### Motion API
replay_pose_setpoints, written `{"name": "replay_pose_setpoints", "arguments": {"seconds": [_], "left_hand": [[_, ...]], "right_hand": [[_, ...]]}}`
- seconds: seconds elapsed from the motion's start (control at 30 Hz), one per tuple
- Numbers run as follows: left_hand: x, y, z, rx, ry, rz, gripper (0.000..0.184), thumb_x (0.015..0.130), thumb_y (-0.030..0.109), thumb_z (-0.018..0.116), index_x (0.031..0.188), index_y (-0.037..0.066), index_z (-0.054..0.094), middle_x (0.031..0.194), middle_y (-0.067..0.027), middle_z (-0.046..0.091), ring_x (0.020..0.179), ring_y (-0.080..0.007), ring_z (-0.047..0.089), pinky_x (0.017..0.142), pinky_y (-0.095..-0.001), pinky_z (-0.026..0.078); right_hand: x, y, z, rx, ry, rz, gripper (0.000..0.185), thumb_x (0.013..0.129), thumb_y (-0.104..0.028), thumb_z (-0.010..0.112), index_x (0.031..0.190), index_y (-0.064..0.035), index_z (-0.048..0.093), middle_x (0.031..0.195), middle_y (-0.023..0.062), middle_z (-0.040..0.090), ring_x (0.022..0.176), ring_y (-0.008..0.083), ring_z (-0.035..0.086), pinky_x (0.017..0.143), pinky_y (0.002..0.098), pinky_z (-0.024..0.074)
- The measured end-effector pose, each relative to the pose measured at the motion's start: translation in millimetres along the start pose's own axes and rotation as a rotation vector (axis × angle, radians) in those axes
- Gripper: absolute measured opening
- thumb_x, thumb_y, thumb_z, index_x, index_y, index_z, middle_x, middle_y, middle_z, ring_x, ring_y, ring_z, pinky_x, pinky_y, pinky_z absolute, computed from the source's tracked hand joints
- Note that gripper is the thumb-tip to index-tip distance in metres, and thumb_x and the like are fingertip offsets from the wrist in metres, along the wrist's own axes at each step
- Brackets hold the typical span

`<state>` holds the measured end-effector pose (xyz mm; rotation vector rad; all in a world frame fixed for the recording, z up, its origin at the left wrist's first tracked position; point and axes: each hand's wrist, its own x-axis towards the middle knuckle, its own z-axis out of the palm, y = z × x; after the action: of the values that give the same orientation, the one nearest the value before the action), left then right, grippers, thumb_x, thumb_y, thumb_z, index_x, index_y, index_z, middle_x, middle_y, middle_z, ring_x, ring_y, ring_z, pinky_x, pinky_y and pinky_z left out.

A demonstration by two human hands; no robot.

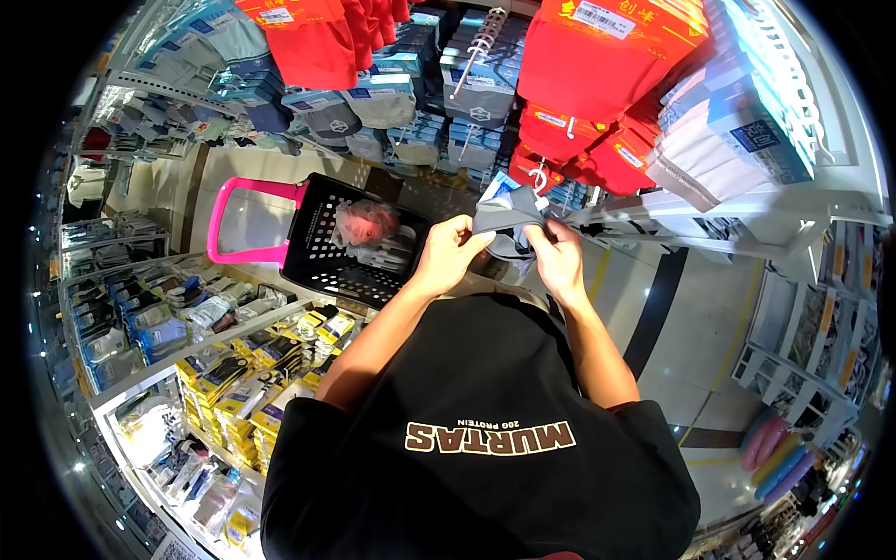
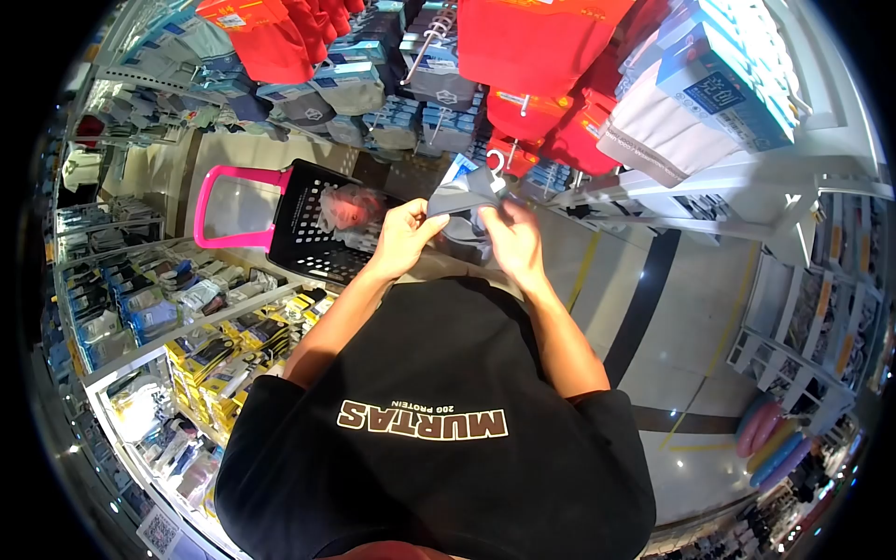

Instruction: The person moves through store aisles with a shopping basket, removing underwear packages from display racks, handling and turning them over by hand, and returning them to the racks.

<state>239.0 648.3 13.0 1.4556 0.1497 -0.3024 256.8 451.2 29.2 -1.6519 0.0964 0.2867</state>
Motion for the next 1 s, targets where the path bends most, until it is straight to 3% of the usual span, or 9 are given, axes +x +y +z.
{"name": "replay_pose_setpoints", "arguments": {"seconds": [0.2, 0.23, 0.37, 0.57, 0.7, 0.8, 0.9, 0.97, 1.0], "left_hand": [[2.6, -0.4, 3.5, 0.240, 0.091, -0.016, 0.029, 0.091, 0.024, 0.070, 0.077, 0.000, 0.061, 0.066, 0.0030, 0.057, 0.061, -0.0044, 0.050, 0.055, -0.0243, 0.042], [1.9, 5.0, 6.4, 0.202, 0.096, -0.031, 0.029, 0.092, 0.025, 0.069, 0.079, 0.000, 0.063, 0.068, 0.0025, 0.059, 0.062, -0.0047, 0.051, 0.056, -0.0248, 0.043], [3.3, 8.0, 15.4, 0.044, 0.053, 0.009, 0.028, 0.093, 0.027, 0.068, 0.097, -0.001, 0.069, 0.083, -0.0009, 0.067, 0.075, -0.0064, 0.056, 0.068, -0.0269, 0.048], [7.2, 8.6, 5.8, -0.122, -0.062, 0.031, 0.023, 0.096, 0.021, 0.064, 0.104, -0.001, 0.067, 0.091, -0.0006, 0.067, 0.082, -0.0051, 0.056, 0.076, -0.0242, 0.048], [3.3, 10.4, 0.2, -0.095, -0.023, -0.038, 0.023, 0.098, 0.018, 0.060, 0.103, -0.003, 0.068, 0.089, 0.0018, 0.067, 0.081, -0.0037, 0.056, 0.074, -0.0227, 0.047], [2.4, 5.3, 1.9, -0.065, -0.011, 0.059, 0.024, 0.098, 0.018, 0.059, 0.103, -0.004, 0.068, 0.088, 0.0026, 0.066, 0.080, -0.0035, 0.055, 0.073, -0.0225, 0.046], [0.6, 4.5, 3.5, -0.035, 0.050, 0.031, 0.024, 0.099, 0.019, 0.058, 0.102, -0.003, 0.068, 0.086, 0.0020, 0.066, 0.080, -0.0035, 0.054, 0.073, -0.0223, 0.046], [4.3, -2.3, -0.5, 0.022, 0.108, 0.009, 0.026, 0.099, 0.021, 0.057, 0.098, -0.002, 0.068, 0.084, 0.0009, 0.065, 0.078, -0.0043, 0.055, 0.072, -0.0226, 0.046], [6.7, -14.8, -5.7, 0.063, 0.138, 0.002, 0.028, 0.099, 0.023, 0.056, 0.095, -0.002, 0.067, 0.081, 0.0002, 0.065, 0.076, -0.0052, 0.055, 0.070, -0.0230, 0.046]], "right_hand": [[2.0, -10.8, -6.4, -0.042, -0.083, 0.041, 0.027, 0.090, -0.022, 0.069, 0.099, 0.0034, 0.068, 0.081, 0.0017, 0.066, 0.073, 0.0083, 0.056, 0.066, 0.0262, 0.0475], [3.2, -4.7, -3.8, -0.022, -0.107, 0.020, 0.033, 0.083, -0.024, 0.077, 0.100, 0.0028, 0.067, 0.084, 0.0026, 0.066, 0.076, 0.0086, 0.057, 0.069, 0.0260, 0.0482], [-6.0, -1.0, 4.5, -0.063, -0.226, -0.015, 0.038, 0.075, -0.022, 0.086, 0.096, 0.0010, 0.065, 0.082, -0.0001, 0.061, 0.074, 0.0072, 0.055, 0.067, 0.0258, 0.0482], [-1.5, -8.8, 4.6, -0.019, -0.079, -0.116, 0.018, 0.087, -0.015, 0.071, 0.084, 0.0021, 0.066, 0.070, -0.0040, 0.055, 0.062, 0.0052, 0.044, 0.055, 0.0229, 0.0360], [5.6, -4.8, 0.2, -0.011, -0.038, -0.143, 0.016, 0.089, -0.012, 0.068, 0.081, 0.0017, 0.066, 0.064, -0.0060, 0.050, 0.059, 0.0038, 0.040, 0.053, 0.0236, 0.0330], [9.5, -1.3, -0.4, -0.055, -0.027, -0.191, 0.016, 0.089, -0.012, 0.068, 0.081, 0.0011, 0.066, 0.061, -0.0067, 0.048, 0.057, 0.0035, 0.038, 0.050, 0.0240, 0.0310], [9.5, -10.1, -5.3, -0.093, -0.107, -0.088, 0.015, 0.088, -0.013, 0.070, 0.087, 0.0016, 0.067, 0.071, -0.0023, 0.055, 0.065, 0.0058, 0.047, 0.059, 0.0235, 0.0391], [13.5, 2.1, -1.3, -0.296, 0.044, -0.407, 0.020, 0.087, -0.014, 0.073, 0.098, 0.0009, 0.067, 0.089, 0.0046, 0.061, 0.083, 0.0098, 0.055, 0.075, 0.0240, 0.0446], [16.6, 5.0, -5.1, -0.191, -0.033, -0.350, 0.025, 0.086, -0.013, 0.074, 0.106, -0.0009, 0.066, 0.105, 0.0095, 0.061, 0.098, 0.0135, 0.056, 0.088, 0.0256, 0.0432]]}}
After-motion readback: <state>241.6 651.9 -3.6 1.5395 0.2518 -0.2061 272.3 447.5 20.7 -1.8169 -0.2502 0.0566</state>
